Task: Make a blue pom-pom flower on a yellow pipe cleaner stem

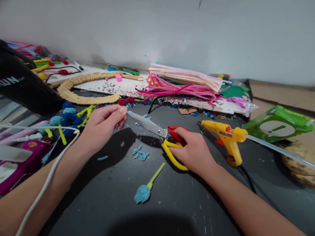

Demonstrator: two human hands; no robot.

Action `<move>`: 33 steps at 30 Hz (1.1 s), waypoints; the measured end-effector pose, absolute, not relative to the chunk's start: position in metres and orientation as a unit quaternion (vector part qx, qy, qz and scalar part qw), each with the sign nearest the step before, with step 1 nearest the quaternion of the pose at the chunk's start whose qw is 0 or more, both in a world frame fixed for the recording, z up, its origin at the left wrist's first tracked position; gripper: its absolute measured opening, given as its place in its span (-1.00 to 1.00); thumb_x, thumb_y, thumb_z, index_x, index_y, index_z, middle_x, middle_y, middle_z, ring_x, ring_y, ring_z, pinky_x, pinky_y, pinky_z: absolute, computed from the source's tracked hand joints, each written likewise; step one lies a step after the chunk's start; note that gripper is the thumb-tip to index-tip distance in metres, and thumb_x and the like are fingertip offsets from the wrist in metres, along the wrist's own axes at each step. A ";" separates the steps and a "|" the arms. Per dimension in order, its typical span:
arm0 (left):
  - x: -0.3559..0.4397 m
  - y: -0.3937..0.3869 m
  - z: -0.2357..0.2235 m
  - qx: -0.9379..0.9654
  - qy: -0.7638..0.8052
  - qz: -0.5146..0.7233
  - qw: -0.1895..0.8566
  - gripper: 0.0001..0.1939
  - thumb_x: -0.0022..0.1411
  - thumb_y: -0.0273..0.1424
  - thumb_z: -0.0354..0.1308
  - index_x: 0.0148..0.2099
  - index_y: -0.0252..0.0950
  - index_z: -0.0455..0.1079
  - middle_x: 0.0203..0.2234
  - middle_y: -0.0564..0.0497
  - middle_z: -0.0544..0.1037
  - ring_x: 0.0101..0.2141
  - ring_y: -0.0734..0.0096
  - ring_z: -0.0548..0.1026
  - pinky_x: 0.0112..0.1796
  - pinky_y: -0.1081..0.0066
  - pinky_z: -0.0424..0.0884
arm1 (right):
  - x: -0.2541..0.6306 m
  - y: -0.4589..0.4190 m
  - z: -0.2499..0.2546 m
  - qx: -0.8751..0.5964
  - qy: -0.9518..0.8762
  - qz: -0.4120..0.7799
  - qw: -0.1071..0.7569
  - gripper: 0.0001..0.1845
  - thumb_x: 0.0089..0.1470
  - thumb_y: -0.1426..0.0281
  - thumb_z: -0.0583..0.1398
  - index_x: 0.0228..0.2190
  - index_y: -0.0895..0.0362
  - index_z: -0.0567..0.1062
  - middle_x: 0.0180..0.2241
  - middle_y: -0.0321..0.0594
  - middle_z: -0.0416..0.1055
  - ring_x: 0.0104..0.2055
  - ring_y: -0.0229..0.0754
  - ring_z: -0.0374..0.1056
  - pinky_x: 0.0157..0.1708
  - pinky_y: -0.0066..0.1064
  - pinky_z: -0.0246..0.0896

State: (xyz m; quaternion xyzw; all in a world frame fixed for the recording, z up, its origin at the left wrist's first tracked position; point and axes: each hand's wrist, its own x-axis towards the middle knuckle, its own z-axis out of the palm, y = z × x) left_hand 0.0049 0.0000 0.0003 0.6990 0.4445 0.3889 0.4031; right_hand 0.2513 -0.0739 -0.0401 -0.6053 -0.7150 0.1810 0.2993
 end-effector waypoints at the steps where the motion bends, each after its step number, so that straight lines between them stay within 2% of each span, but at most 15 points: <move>1: 0.005 0.000 0.000 0.699 0.444 0.388 0.403 -0.64 0.31 -0.24 0.00 -0.51 -0.29 0.25 -0.65 0.08 0.28 -0.55 0.49 0.24 -0.50 0.44 0.15 | 0.252 -0.074 -0.040 -0.603 -0.716 0.181 0.302 -0.72 -0.02 0.21 0.28 -0.29 0.14 0.53 -0.55 -0.35 0.35 -0.50 -0.28 0.22 -0.48 -0.49 0.13; 17: 0.005 0.000 0.001 0.702 0.451 0.393 0.387 -0.63 0.31 -0.26 0.00 -0.54 -0.28 0.23 -0.66 0.09 0.27 -0.56 0.49 0.25 -0.48 0.45 0.18 | 0.250 -0.075 -0.043 -0.599 -0.706 0.194 0.323 -0.66 -0.03 0.15 0.29 -0.29 0.13 0.51 -0.50 -0.28 0.41 -0.49 -0.25 0.26 -0.47 -0.46 0.19; 33: 0.005 0.000 0.001 0.705 0.448 0.381 0.396 -0.63 0.30 -0.28 0.00 -0.54 -0.28 0.22 -0.66 0.08 0.27 -0.56 0.49 0.24 -0.50 0.45 0.15 | 0.252 -0.074 -0.042 -0.604 -0.711 0.187 0.309 -0.70 -0.04 0.22 0.30 -0.27 0.13 0.54 -0.52 -0.33 0.38 -0.49 -0.27 0.24 -0.46 -0.48 0.14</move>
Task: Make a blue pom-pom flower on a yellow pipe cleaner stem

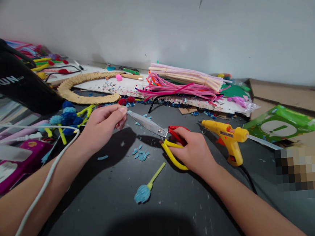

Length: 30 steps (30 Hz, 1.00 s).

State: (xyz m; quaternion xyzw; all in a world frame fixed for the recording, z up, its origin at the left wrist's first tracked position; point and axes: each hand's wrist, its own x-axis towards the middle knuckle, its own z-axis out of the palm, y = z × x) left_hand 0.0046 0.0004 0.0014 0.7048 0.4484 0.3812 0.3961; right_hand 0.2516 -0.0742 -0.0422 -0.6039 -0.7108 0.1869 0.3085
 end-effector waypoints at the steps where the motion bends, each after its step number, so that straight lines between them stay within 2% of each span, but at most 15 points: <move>1: 0.005 0.000 0.001 0.705 0.449 0.381 0.395 -0.64 0.30 -0.28 0.00 -0.54 -0.28 0.22 -0.66 0.08 0.27 -0.56 0.49 0.24 -0.50 0.45 0.15 | 0.252 -0.074 -0.042 -0.604 -0.711 0.187 0.309 -0.70 -0.04 0.22 0.30 -0.27 0.13 0.54 -0.53 -0.34 0.38 -0.49 -0.27 0.24 -0.47 -0.48 0.14; 26: 0.006 -0.001 0.003 0.705 0.452 0.373 0.399 -0.64 0.31 -0.31 -0.03 -0.54 -0.29 0.19 -0.65 0.09 0.26 -0.55 0.51 0.23 -0.48 0.45 0.14 | 0.252 -0.074 -0.041 -0.599 -0.715 0.178 0.314 -0.72 -0.02 0.22 0.28 -0.27 0.13 0.54 -0.51 -0.34 0.40 -0.47 -0.28 0.28 -0.45 -0.49 0.15; 30: 0.005 -0.001 0.003 0.705 0.456 0.372 0.396 -0.64 0.30 -0.30 -0.02 -0.54 -0.29 0.19 -0.66 0.09 0.26 -0.56 0.51 0.24 -0.49 0.45 0.15 | 0.251 -0.075 -0.041 -0.604 -0.711 0.179 0.311 -0.73 -0.04 0.25 0.30 -0.28 0.12 0.54 -0.52 -0.36 0.38 -0.49 -0.29 0.24 -0.46 -0.49 0.13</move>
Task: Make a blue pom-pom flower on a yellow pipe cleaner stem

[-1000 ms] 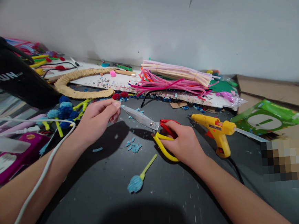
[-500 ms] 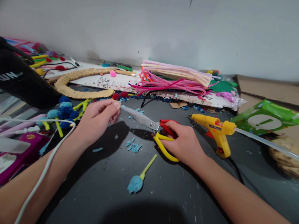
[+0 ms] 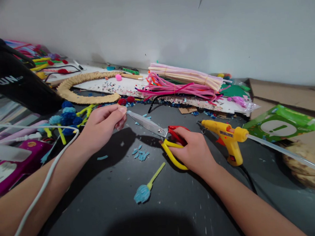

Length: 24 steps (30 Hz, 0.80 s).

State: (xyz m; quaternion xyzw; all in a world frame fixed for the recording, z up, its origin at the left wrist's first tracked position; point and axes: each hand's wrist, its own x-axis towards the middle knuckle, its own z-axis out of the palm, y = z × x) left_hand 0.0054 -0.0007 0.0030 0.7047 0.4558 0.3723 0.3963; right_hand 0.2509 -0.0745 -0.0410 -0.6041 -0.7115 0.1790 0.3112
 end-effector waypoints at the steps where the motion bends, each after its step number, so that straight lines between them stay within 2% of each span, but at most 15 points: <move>1: 0.005 0.000 0.003 0.704 0.458 0.373 0.394 -0.64 0.29 -0.29 -0.02 -0.54 -0.29 0.20 -0.66 0.09 0.26 -0.56 0.51 0.24 -0.49 0.45 0.14 | 0.251 -0.075 -0.041 -0.607 -0.709 0.180 0.310 -0.74 -0.05 0.26 0.31 -0.28 0.12 0.54 -0.53 -0.37 0.37 -0.49 -0.29 0.22 -0.47 -0.49 0.13; 14: 0.005 -0.001 0.003 0.702 0.462 0.376 0.391 -0.64 0.31 -0.29 -0.01 -0.54 -0.29 0.21 -0.66 0.10 0.25 -0.56 0.52 0.22 -0.50 0.44 0.11 | 0.250 -0.075 -0.041 -0.611 -0.703 0.193 0.308 -0.75 -0.05 0.27 0.30 -0.30 0.12 0.53 -0.53 -0.37 0.36 -0.50 -0.29 0.20 -0.47 -0.50 0.12; 24: 0.004 -0.001 0.001 0.701 0.456 0.377 0.398 -0.64 0.31 -0.29 -0.01 -0.53 -0.29 0.21 -0.66 0.10 0.25 -0.56 0.51 0.23 -0.50 0.44 0.12 | 0.251 -0.074 -0.041 -0.610 -0.707 0.186 0.307 -0.71 -0.04 0.23 0.29 -0.27 0.12 0.54 -0.51 -0.35 0.40 -0.47 -0.28 0.26 -0.45 -0.49 0.16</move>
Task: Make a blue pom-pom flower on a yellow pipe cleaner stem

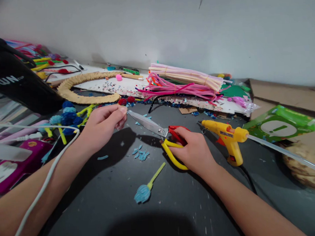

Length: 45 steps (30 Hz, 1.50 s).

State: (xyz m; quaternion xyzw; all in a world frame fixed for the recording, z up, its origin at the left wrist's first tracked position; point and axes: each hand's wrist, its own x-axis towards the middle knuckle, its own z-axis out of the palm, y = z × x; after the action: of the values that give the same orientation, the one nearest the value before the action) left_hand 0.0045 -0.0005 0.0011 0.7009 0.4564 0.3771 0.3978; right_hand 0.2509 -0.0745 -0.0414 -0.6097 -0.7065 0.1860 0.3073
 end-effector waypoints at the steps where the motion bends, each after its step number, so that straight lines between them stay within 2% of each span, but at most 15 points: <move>1: 0.004 -0.001 0.001 0.700 0.458 0.377 0.398 -0.64 0.31 -0.29 -0.01 -0.53 -0.29 0.21 -0.66 0.10 0.25 -0.56 0.51 0.23 -0.50 0.44 0.13 | 0.251 -0.074 -0.042 -0.609 -0.707 0.187 0.307 -0.71 -0.03 0.23 0.29 -0.26 0.12 0.54 -0.51 -0.34 0.41 -0.47 -0.27 0.27 -0.45 -0.48 0.16; 8: 0.004 0.000 0.002 0.698 0.461 0.372 0.401 -0.65 0.30 -0.27 -0.02 -0.52 -0.29 0.21 -0.65 0.09 0.26 -0.56 0.50 0.23 -0.50 0.44 0.13 | 0.251 -0.075 -0.042 -0.610 -0.707 0.183 0.307 -0.68 -0.02 0.19 0.28 -0.26 0.13 0.55 -0.51 -0.30 0.43 -0.48 -0.25 0.28 -0.46 -0.46 0.18; 14: 0.004 0.000 0.001 0.698 0.455 0.372 0.408 -0.64 0.31 -0.27 -0.01 -0.52 -0.29 0.21 -0.65 0.10 0.25 -0.56 0.52 0.22 -0.50 0.44 0.12 | 0.251 -0.074 -0.041 -0.609 -0.707 0.187 0.308 -0.71 -0.04 0.27 0.30 -0.25 0.13 0.55 -0.48 -0.32 0.44 -0.45 -0.25 0.31 -0.42 -0.48 0.19; 21: 0.004 0.000 0.001 0.698 0.454 0.372 0.411 -0.63 0.32 -0.27 -0.02 -0.53 -0.29 0.20 -0.66 0.10 0.25 -0.56 0.51 0.22 -0.50 0.44 0.12 | 0.252 -0.073 -0.041 -0.603 -0.708 0.188 0.317 -0.70 -0.04 0.26 0.28 -0.24 0.13 0.55 -0.46 -0.29 0.48 -0.43 -0.20 0.36 -0.40 -0.45 0.23; 27: 0.004 0.000 0.001 0.695 0.456 0.376 0.410 -0.63 0.32 -0.26 -0.02 -0.53 -0.29 0.20 -0.65 0.09 0.26 -0.56 0.51 0.23 -0.49 0.44 0.14 | 0.248 -0.075 -0.039 -0.620 -0.697 0.169 0.319 -0.73 -0.05 0.23 0.29 -0.34 0.15 0.52 -0.54 -0.32 0.39 -0.50 -0.26 0.27 -0.48 -0.49 0.18; 35: 0.005 0.000 0.002 0.701 0.456 0.373 0.402 -0.62 0.32 -0.26 -0.04 -0.54 -0.28 0.17 -0.65 0.08 0.26 -0.55 0.50 0.24 -0.49 0.44 0.14 | 0.249 -0.075 -0.039 -0.614 -0.704 0.185 0.305 -0.71 -0.01 0.19 0.27 -0.30 0.13 0.53 -0.55 -0.33 0.36 -0.51 -0.27 0.22 -0.50 -0.48 0.14; 45: 0.006 -0.001 0.002 0.703 0.457 0.368 0.402 -0.62 0.31 -0.26 -0.04 -0.55 -0.28 0.16 -0.66 0.08 0.25 -0.56 0.50 0.22 -0.50 0.44 0.13 | 0.250 -0.075 -0.042 -0.612 -0.701 0.193 0.310 -0.68 0.00 0.17 0.26 -0.27 0.13 0.53 -0.51 -0.30 0.40 -0.48 -0.25 0.25 -0.47 -0.47 0.16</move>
State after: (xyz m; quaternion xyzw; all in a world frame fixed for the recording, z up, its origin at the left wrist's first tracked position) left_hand 0.0060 -0.0009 0.0022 0.7028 0.4575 0.3679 0.4018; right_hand 0.2502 -0.0755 -0.0418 -0.6125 -0.7014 0.1926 0.3096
